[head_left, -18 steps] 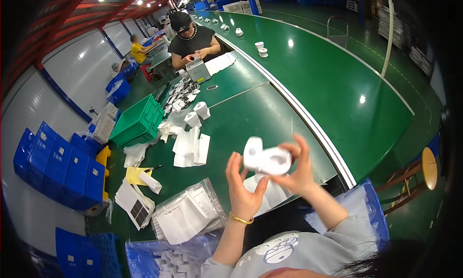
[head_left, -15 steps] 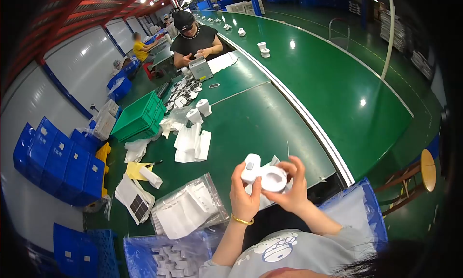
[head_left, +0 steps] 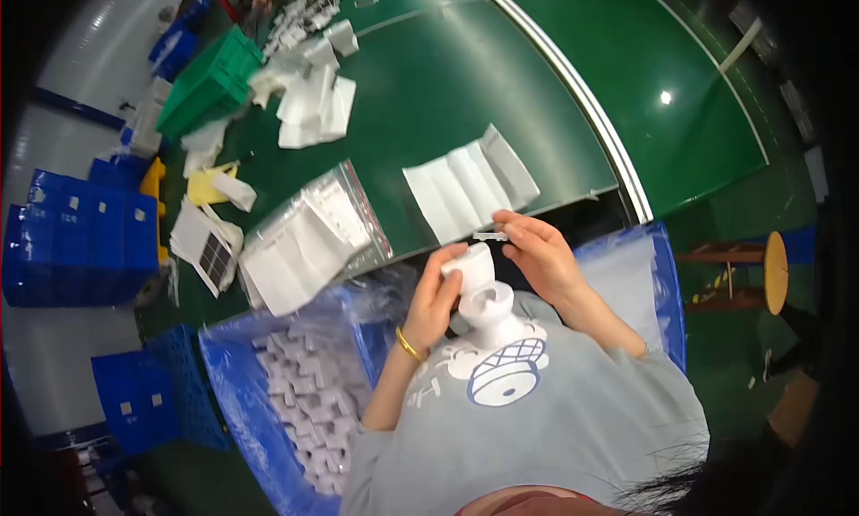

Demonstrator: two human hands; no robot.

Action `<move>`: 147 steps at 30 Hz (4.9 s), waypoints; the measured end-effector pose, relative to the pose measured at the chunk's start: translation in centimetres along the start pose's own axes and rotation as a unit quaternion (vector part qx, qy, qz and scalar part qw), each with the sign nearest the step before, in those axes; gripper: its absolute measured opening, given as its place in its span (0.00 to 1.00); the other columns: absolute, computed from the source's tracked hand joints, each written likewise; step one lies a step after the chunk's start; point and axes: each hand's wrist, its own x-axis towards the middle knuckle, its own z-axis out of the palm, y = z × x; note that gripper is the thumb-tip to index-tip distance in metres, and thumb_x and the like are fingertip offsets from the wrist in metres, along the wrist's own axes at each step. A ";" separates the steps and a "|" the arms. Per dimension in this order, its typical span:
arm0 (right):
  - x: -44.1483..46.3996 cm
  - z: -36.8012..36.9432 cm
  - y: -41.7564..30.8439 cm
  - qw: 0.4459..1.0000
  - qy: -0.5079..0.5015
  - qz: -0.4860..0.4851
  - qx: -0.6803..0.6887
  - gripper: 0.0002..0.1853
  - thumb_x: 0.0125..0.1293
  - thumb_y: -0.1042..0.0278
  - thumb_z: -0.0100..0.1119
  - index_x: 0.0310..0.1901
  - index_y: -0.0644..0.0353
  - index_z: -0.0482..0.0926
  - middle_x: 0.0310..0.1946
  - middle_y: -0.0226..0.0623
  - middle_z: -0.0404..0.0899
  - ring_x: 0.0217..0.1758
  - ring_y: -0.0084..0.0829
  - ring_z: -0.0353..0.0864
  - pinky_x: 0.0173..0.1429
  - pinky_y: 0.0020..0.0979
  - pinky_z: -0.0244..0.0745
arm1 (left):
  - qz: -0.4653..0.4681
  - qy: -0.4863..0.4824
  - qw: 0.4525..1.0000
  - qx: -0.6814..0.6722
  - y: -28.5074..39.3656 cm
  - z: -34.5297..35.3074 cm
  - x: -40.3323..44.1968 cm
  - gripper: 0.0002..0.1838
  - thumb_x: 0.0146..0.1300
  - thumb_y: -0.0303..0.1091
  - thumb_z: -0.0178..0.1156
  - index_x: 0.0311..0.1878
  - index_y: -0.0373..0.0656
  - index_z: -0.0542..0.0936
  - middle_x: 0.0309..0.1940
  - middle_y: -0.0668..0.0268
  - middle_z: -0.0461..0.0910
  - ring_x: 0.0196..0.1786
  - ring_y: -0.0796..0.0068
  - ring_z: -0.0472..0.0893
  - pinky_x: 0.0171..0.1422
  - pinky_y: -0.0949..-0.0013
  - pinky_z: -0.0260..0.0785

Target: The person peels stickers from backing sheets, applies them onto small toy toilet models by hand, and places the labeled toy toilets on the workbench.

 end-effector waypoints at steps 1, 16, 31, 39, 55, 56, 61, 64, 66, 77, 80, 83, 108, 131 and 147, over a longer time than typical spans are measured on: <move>0.1 -0.7 0.8 1.000 -0.019 0.014 -0.013 0.07 0.63 0.70 0.61 0.39 0.64 0.82 0.57 0.37 0.72 0.44 0.19 0.74 0.50 0.23 0.68 | -0.011 0.007 0.999 -0.031 -0.4 0.2 0.0 0.18 0.73 0.36 0.44 0.64 0.43 0.65 0.39 0.74 0.74 0.32 0.89 0.68 0.33 0.85 0.58; -1.5 -0.7 2.3 0.991 -0.055 0.053 -0.108 0.06 0.61 0.71 0.63 0.36 0.63 0.84 0.61 0.35 0.70 0.55 0.25 0.74 0.59 0.29 0.68 | -0.018 -0.014 0.995 -0.095 -0.2 0.5 -0.1 0.20 0.76 0.42 0.37 0.63 0.42 0.65 0.52 0.62 0.73 0.51 0.76 0.76 0.51 0.73 0.73; -1.4 -0.5 1.9 0.981 -0.056 0.035 -0.181 0.04 0.61 0.75 0.63 0.34 0.66 0.83 0.61 0.36 0.70 0.49 0.23 0.78 0.52 0.26 0.72 | -0.032 -0.017 0.994 -0.100 0.1 0.5 -0.3 0.19 0.76 0.41 0.36 0.63 0.43 0.64 0.53 0.61 0.72 0.54 0.73 0.75 0.56 0.69 0.71; -1.5 -0.4 2.0 0.980 -0.043 0.032 -0.194 0.04 0.61 0.74 0.63 0.35 0.66 0.83 0.61 0.37 0.71 0.46 0.22 0.79 0.51 0.25 0.73 | -0.022 -0.016 0.995 -0.099 -0.2 0.4 -0.4 0.19 0.76 0.41 0.36 0.63 0.43 0.64 0.54 0.60 0.71 0.55 0.72 0.74 0.58 0.68 0.70; -1.5 -0.3 2.1 0.976 -0.030 0.016 -0.216 0.04 0.60 0.76 0.64 0.34 0.67 0.83 0.59 0.39 0.73 0.45 0.23 0.79 0.49 0.25 0.74 | 0.019 0.005 0.999 -0.026 -0.8 0.5 -0.3 0.18 0.71 0.33 0.50 0.61 0.40 0.65 0.53 0.61 0.72 0.54 0.75 0.73 0.57 0.72 0.68; -1.6 -0.3 2.2 0.976 -0.029 0.016 -0.217 0.04 0.60 0.76 0.64 0.34 0.67 0.83 0.59 0.39 0.73 0.45 0.23 0.79 0.49 0.25 0.74 | 0.044 0.007 0.999 -0.003 -1.0 0.6 -0.2 0.18 0.70 0.31 0.53 0.61 0.40 0.65 0.53 0.61 0.72 0.54 0.75 0.73 0.58 0.72 0.68; -1.6 -0.2 2.2 0.971 -0.020 -0.002 -0.240 0.03 0.60 0.78 0.62 0.35 0.68 0.83 0.58 0.41 0.74 0.46 0.24 0.79 0.50 0.26 0.75 | 0.028 0.012 0.999 -0.026 -0.9 0.6 -0.3 0.19 0.68 0.28 0.55 0.60 0.39 0.66 0.52 0.61 0.73 0.54 0.74 0.73 0.59 0.71 0.67; -1.7 -0.3 2.3 0.976 0.003 -0.029 -0.214 0.07 0.61 0.77 0.61 0.41 0.67 0.82 0.57 0.43 0.74 0.48 0.26 0.80 0.52 0.27 0.75 | 0.034 0.018 0.999 -0.038 -1.1 0.6 -0.3 0.20 0.68 0.28 0.56 0.60 0.39 0.66 0.52 0.60 0.73 0.54 0.74 0.73 0.59 0.70 0.67; -1.6 -0.1 1.7 0.983 0.015 -0.031 -0.181 0.16 0.61 0.73 0.62 0.51 0.66 0.76 0.57 0.44 0.73 0.49 0.28 0.80 0.53 0.28 0.75 | 0.038 0.031 0.997 -0.052 -1.0 0.7 -0.4 0.21 0.67 0.28 0.56 0.62 0.39 0.65 0.53 0.60 0.73 0.55 0.74 0.73 0.59 0.70 0.67; -2.6 1.4 -0.2 0.877 -0.179 0.087 -0.438 0.57 0.42 0.59 0.75 0.72 0.61 0.50 0.60 0.49 0.69 0.49 0.34 0.78 0.56 0.34 0.72 | 0.005 0.077 0.981 0.178 -1.1 -0.6 1.2 0.28 0.57 0.38 0.68 0.57 0.34 0.73 0.45 0.56 0.80 0.46 0.72 0.80 0.51 0.68 0.73; -2.4 1.5 0.1 0.865 -0.178 0.071 -0.465 0.56 0.42 0.61 0.75 0.72 0.62 0.51 0.58 0.49 0.70 0.46 0.33 0.78 0.54 0.33 0.73 | -0.049 0.052 0.979 0.190 -0.6 -1.0 1.7 0.29 0.55 0.40 0.69 0.56 0.33 0.74 0.43 0.55 0.81 0.45 0.72 0.80 0.50 0.69 0.73; -2.3 1.1 0.4 0.907 -0.173 0.070 -0.377 0.56 0.41 0.62 0.76 0.72 0.63 0.52 0.58 0.49 0.71 0.46 0.32 0.77 0.53 0.32 0.73 | -0.004 0.024 0.992 0.122 -0.8 -1.5 1.5 0.29 0.59 0.36 0.65 0.61 0.32 0.70 0.48 0.55 0.79 0.50 0.71 0.78 0.55 0.69 0.70; 18.2 0.4 -2.5 0.662 0.041 -0.203 -0.721 0.11 0.57 0.60 0.63 0.36 0.57 0.83 0.32 0.35 0.84 0.37 0.37 0.83 0.42 0.36 0.76 | 0.204 0.229 0.856 0.416 5.7 -16.9 10.3 0.26 0.57 0.25 0.63 0.59 0.37 0.69 0.52 0.56 0.76 0.56 0.64 0.76 0.57 0.64 0.71; 8.5 -2.0 -2.9 0.657 0.035 -0.477 -0.583 0.08 0.53 0.71 0.67 0.37 0.55 0.84 0.42 0.30 0.80 0.49 0.34 0.73 0.50 0.33 0.71 | 0.121 0.146 0.981 0.027 0.1 2.7 12.8 0.20 0.59 0.20 0.61 0.52 0.35 0.64 0.37 0.55 0.82 0.36 0.75 0.82 0.43 0.76 0.76; 8.1 -2.2 -2.2 0.821 -0.063 -0.341 -0.453 0.05 0.58 0.67 0.66 0.34 0.57 0.85 0.35 0.27 0.83 0.44 0.25 0.71 0.48 0.29 0.68 | 0.192 0.087 0.971 0.115 2.2 2.4 10.3 0.21 0.60 0.17 0.58 0.56 0.36 0.65 0.38 0.60 0.82 0.41 0.78 0.81 0.47 0.76 0.74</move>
